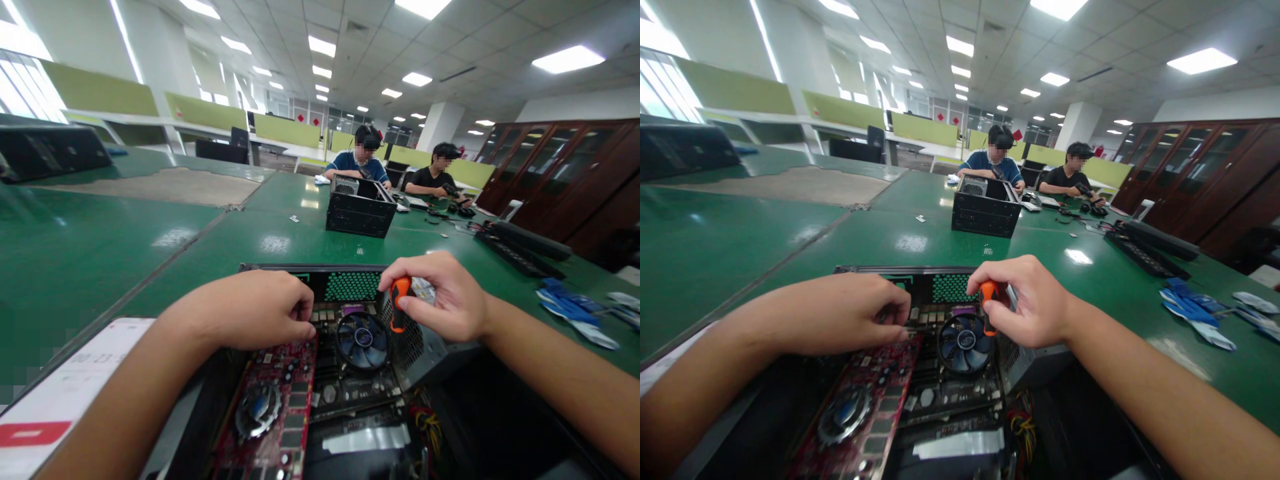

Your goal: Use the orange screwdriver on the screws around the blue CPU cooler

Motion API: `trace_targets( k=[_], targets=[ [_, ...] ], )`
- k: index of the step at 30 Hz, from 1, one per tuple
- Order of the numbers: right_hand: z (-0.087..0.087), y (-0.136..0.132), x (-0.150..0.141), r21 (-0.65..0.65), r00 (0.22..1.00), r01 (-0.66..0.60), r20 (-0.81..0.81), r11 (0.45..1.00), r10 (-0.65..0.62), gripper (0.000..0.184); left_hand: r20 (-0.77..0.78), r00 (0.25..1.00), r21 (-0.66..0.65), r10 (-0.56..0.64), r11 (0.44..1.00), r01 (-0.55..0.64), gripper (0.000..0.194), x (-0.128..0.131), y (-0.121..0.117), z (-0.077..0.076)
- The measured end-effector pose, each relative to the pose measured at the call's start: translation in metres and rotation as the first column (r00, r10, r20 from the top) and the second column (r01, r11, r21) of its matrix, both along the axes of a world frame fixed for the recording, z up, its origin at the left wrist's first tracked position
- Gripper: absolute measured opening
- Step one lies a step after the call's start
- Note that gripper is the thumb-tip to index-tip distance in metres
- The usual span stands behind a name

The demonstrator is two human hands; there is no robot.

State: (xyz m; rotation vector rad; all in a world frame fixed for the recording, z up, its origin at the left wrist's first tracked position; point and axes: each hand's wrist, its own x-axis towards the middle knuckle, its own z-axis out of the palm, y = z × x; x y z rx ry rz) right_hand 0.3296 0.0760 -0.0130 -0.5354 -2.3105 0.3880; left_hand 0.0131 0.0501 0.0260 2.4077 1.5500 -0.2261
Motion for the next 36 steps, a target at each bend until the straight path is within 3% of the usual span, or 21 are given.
trace_targets(
  k=[14,19,22,36],
  targets=[
    [0.004,-0.003,-0.001,0.047,0.999,-0.019,0.050,0.999,0.017,0.023,-0.037,0.999,-0.021,0.005,1.000,-0.006,0.019,0.001,-0.001,0.001],
    [0.012,-0.004,-0.001,0.076,0.994,-0.038,0.103,0.996,0.031,0.010,-0.038,0.999,-0.021,0.005,1.000,-0.006,0.017,0.000,0.000,0.001],
    [0.017,-0.004,-0.003,0.102,0.987,-0.073,0.149,0.992,0.057,0.017,-0.042,0.999,-0.028,0.007,1.000,-0.008,0.018,0.002,0.000,0.001],
    [0.024,-0.009,0.000,0.149,0.999,-0.023,0.050,0.989,0.016,0.013,-0.029,0.999,-0.016,0.017,1.000,-0.018,0.019,0.000,-0.001,-0.001]
  ],
)
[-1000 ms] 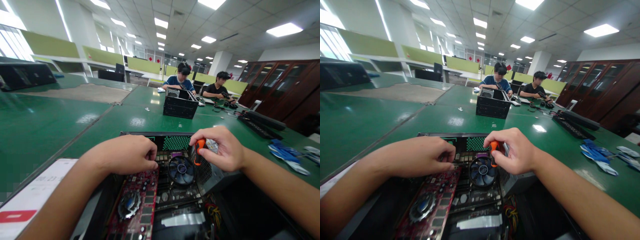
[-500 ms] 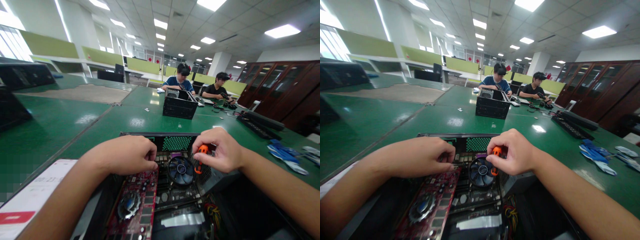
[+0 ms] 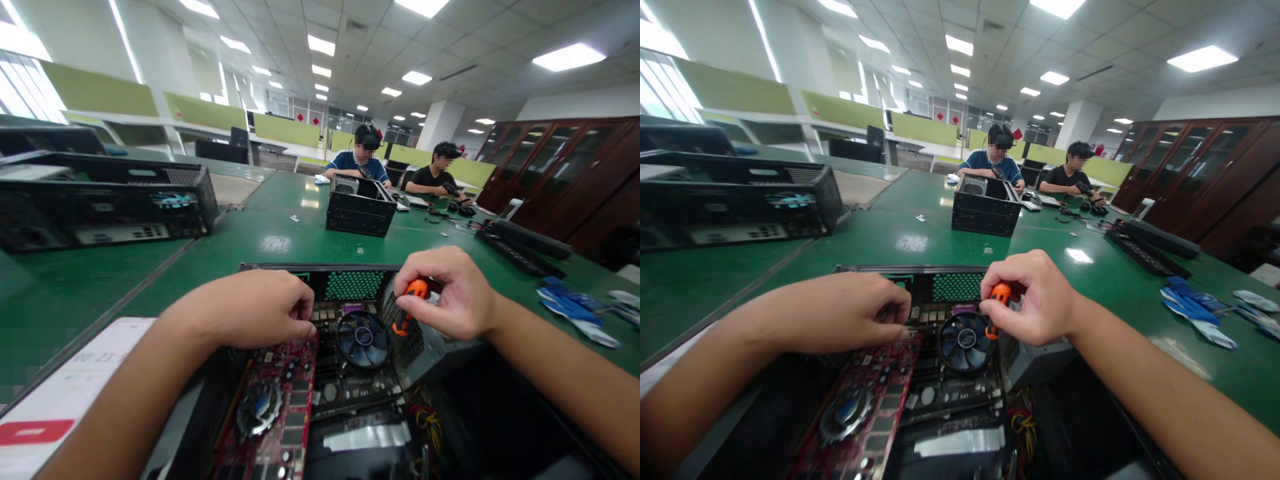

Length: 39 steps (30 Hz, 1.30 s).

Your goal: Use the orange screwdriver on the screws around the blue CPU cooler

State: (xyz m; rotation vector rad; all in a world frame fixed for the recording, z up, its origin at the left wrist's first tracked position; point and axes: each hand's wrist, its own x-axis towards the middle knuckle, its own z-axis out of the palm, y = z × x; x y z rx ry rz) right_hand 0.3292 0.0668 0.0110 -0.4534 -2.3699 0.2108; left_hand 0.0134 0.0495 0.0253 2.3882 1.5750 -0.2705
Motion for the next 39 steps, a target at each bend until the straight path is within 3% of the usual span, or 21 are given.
trace_targets(
  k=[19,27,31,35,39],
  targets=[
    [-0.004,0.004,0.002,0.014,0.998,0.017,0.053,1.000,-0.018,0.014,-0.013,1.000,0.001,0.002,1.000,-0.002,0.019,-0.001,0.000,0.000],
    [-0.003,0.004,0.003,-0.044,0.997,0.004,0.081,0.999,-0.001,0.015,-0.023,1.000,0.007,-0.011,1.000,0.012,0.021,0.000,0.000,0.001],
    [-0.002,0.004,0.002,-0.070,0.996,0.003,0.088,0.998,0.003,0.003,-0.008,1.000,0.014,-0.010,1.000,0.011,0.020,0.001,-0.001,0.001],
    [-0.001,0.002,0.000,-0.036,0.997,-0.032,0.067,0.999,0.034,0.026,0.015,1.000,0.007,-0.015,1.000,0.015,0.019,0.000,0.000,0.001],
    [0.002,-0.006,-0.005,-0.065,0.998,-0.041,0.035,0.997,0.043,0.028,0.027,1.000,0.006,-0.013,1.000,0.012,0.018,-0.001,0.000,0.001]
  ],
)
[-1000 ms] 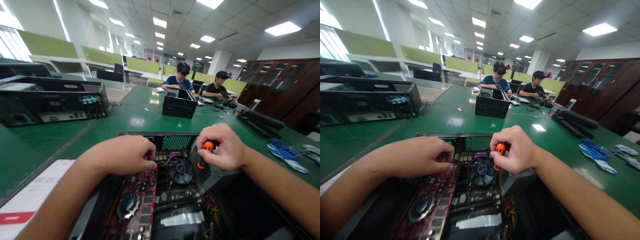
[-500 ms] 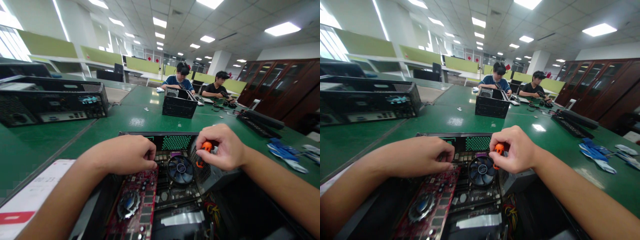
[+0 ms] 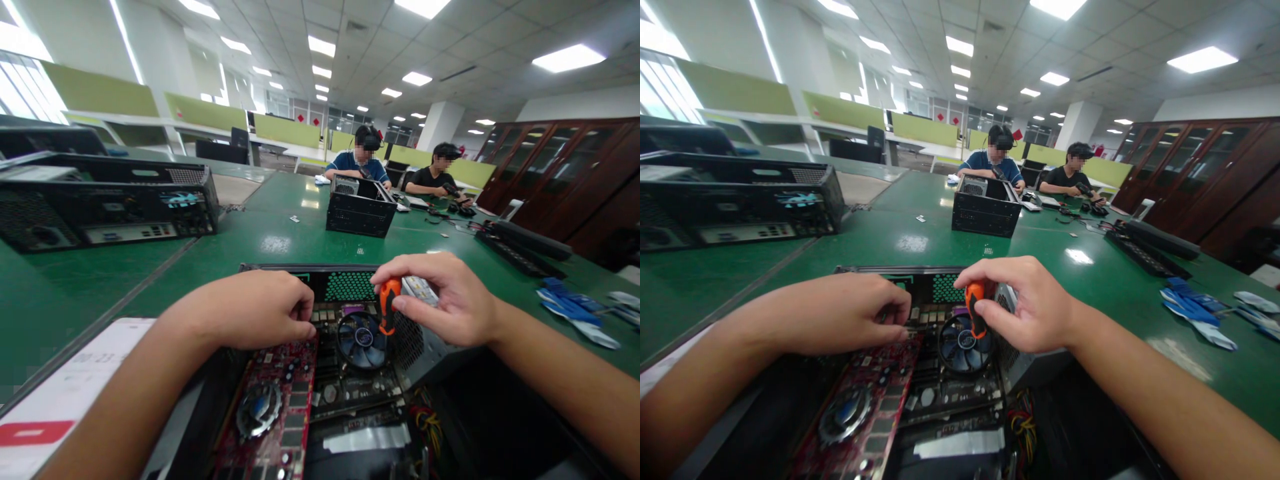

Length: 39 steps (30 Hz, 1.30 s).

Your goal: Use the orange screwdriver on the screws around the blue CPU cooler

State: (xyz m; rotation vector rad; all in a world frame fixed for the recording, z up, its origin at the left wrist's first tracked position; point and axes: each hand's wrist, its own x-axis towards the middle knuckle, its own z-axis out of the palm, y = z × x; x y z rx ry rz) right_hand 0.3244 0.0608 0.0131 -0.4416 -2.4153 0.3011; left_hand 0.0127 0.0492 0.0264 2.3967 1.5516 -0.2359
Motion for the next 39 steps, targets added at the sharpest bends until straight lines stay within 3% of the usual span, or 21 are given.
trace_targets(
  k=[6,14,39],
  targets=[
    [0.0016,-0.0116,-0.0102,-0.025,1.000,-0.016,-0.023,1.000,0.015,0.025,-0.006,1.000,-0.004,0.004,1.000,-0.004,0.017,0.0010,-0.0010,0.0003],
    [-0.0020,-0.0080,-0.0090,-0.013,1.000,0.004,0.010,1.000,-0.004,0.026,-0.061,0.998,-0.019,0.010,1.000,-0.011,0.019,0.0033,-0.0004,0.0022],
    [-0.0018,-0.0071,-0.0080,-0.034,1.000,0.005,0.022,0.999,-0.004,0.028,0.016,0.999,0.033,-0.030,0.999,0.030,0.019,-0.0027,0.0027,-0.0048]
  ],
)
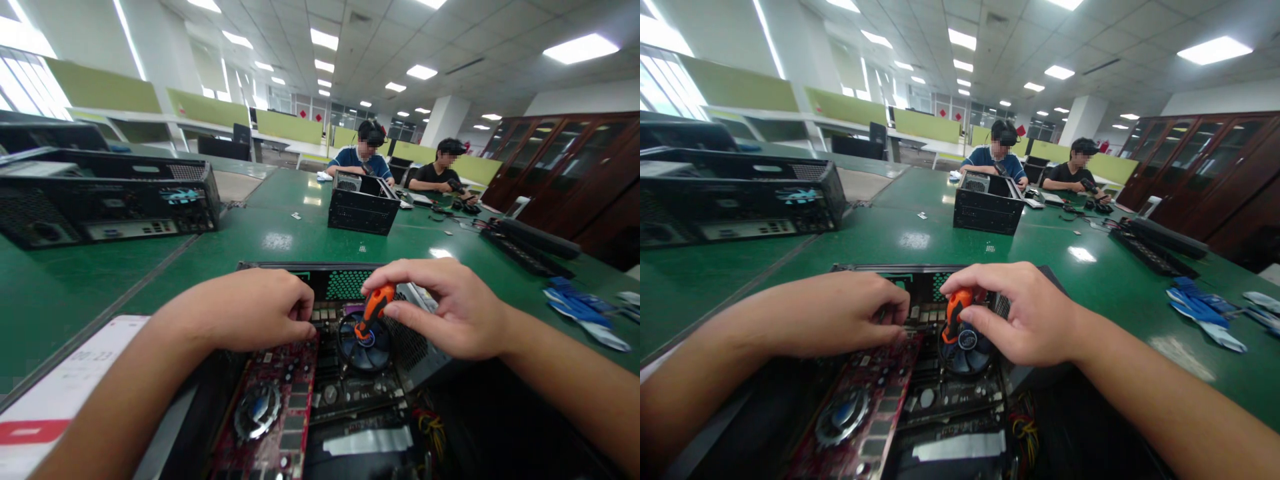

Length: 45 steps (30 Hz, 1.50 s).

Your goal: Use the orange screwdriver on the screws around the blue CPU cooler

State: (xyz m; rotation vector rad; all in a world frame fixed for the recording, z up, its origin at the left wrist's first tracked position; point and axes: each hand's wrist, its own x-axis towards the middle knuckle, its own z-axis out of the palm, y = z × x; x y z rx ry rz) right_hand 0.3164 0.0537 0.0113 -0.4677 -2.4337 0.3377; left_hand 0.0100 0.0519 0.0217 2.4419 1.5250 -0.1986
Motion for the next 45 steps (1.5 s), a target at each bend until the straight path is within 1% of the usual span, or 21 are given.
trace_targets(
  k=[5,8,13,20,25,27,28,30,33,34,37,39,42,45],
  targets=[
    [-0.001,0.000,-0.002,-0.008,0.999,-0.029,0.042,1.000,0.029,0.027,-0.010,1.000,-0.012,0.013,1.000,-0.013,0.022,0.000,-0.001,0.001],
    [0.000,-0.001,0.000,0.000,1.000,-0.018,0.025,1.000,0.018,0.027,-0.017,0.999,-0.025,0.040,0.999,-0.041,0.022,0.002,-0.002,0.004],
    [0.002,-0.001,0.003,0.019,1.000,0.021,-0.008,1.000,-0.021,0.026,-0.055,0.997,-0.042,0.044,0.998,-0.047,0.020,0.006,-0.003,0.007],
    [0.001,0.000,0.002,0.002,1.000,0.004,0.016,1.000,-0.004,0.028,-0.059,0.997,-0.048,0.049,0.998,-0.051,0.019,0.005,-0.002,0.006],
    [0.001,-0.001,0.001,0.017,1.000,-0.013,0.007,1.000,0.013,0.028,-0.057,0.997,-0.043,0.050,0.998,-0.052,0.020,0.005,-0.001,0.005],
    [0.000,-0.001,0.000,0.009,1.000,-0.024,-0.004,1.000,0.024,0.025,-0.060,0.997,-0.046,0.045,0.998,-0.048,0.021,0.004,-0.001,0.005],
    [0.000,-0.001,-0.001,-0.004,1.000,-0.023,-0.008,1.000,0.023,0.021,-0.062,0.997,-0.046,0.043,0.998,-0.046,0.022,0.004,-0.001,0.005],
    [0.000,0.000,-0.001,-0.056,1.000,-0.007,-0.004,0.998,0.007,0.013,-0.061,0.997,-0.040,0.044,0.998,-0.046,0.022,0.004,-0.002,0.005],
    [0.000,0.003,-0.001,-0.167,1.000,0.031,0.010,0.985,-0.030,0.023,-0.057,0.997,-0.033,0.042,0.998,-0.044,0.023,0.004,-0.002,0.005],
    [0.000,0.003,-0.001,-0.194,0.999,0.040,0.012,0.980,-0.039,0.023,-0.058,0.997,-0.035,0.041,0.998,-0.043,0.023,0.005,-0.002,0.005],
    [0.001,0.005,-0.001,-0.236,0.999,0.036,0.015,0.971,-0.034,0.013,-0.055,0.998,-0.039,0.041,0.998,-0.043,0.020,0.004,0.000,0.004],
    [0.000,0.007,0.000,-0.258,0.999,0.035,0.014,0.966,-0.033,0.021,-0.042,0.998,-0.036,0.043,0.998,-0.045,0.019,0.004,0.000,0.003],
    [-0.005,0.013,0.003,-0.254,0.994,0.094,-0.026,0.963,-0.104,0.031,-0.031,0.999,-0.038,0.044,0.998,-0.045,0.020,0.003,0.000,0.003],
    [-0.011,0.020,0.006,-0.181,0.979,0.180,-0.059,0.967,-0.193,0.034,-0.041,0.998,-0.036,0.041,0.998,-0.042,0.019,0.002,-0.001,0.003]
  ],
)
